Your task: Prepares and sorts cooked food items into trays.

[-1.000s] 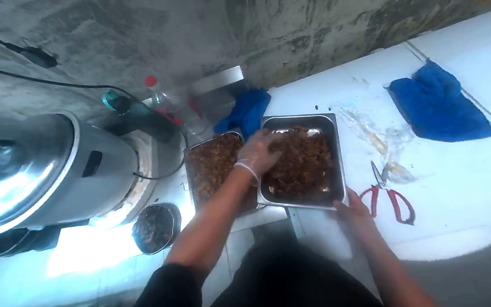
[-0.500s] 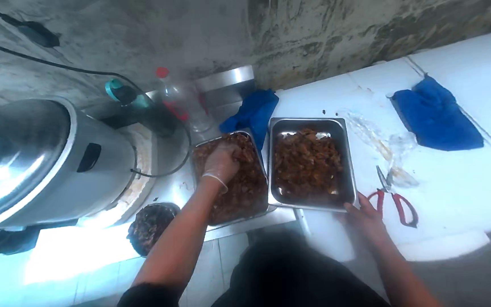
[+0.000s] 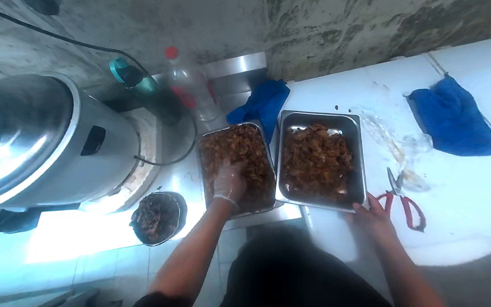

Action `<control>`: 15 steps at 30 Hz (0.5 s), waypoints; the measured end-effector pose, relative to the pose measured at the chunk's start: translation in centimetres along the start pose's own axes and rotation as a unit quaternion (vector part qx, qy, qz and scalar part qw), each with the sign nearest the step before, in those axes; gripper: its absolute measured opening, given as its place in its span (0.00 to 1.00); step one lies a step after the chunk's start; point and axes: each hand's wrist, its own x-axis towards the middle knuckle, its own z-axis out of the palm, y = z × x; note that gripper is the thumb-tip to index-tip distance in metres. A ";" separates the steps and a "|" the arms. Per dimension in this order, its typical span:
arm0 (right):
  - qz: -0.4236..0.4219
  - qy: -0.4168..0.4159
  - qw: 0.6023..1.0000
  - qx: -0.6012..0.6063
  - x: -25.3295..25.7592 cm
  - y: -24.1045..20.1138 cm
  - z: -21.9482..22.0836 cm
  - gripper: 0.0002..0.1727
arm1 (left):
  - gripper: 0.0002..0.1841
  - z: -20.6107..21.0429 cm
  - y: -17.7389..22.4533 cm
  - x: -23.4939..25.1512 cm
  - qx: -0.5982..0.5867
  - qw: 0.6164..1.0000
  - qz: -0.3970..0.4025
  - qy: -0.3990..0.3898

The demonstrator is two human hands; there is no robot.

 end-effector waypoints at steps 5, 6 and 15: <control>0.000 -0.003 1.000 -0.006 -0.1 0.0 -0.1 0.29 | 0.27 -6.1 -1.0 1.2 -0.038 0.995 0.082 0.042; -0.001 -0.002 1.000 -0.003 -0.2 0.1 0.0 0.29 | 0.33 -6.8 -1.7 1.9 -0.030 0.997 0.074 0.012; 0.000 0.002 1.000 0.006 -0.1 -0.1 0.3 0.29 | 0.29 -3.4 -6.0 6.4 -0.042 0.997 0.002 0.057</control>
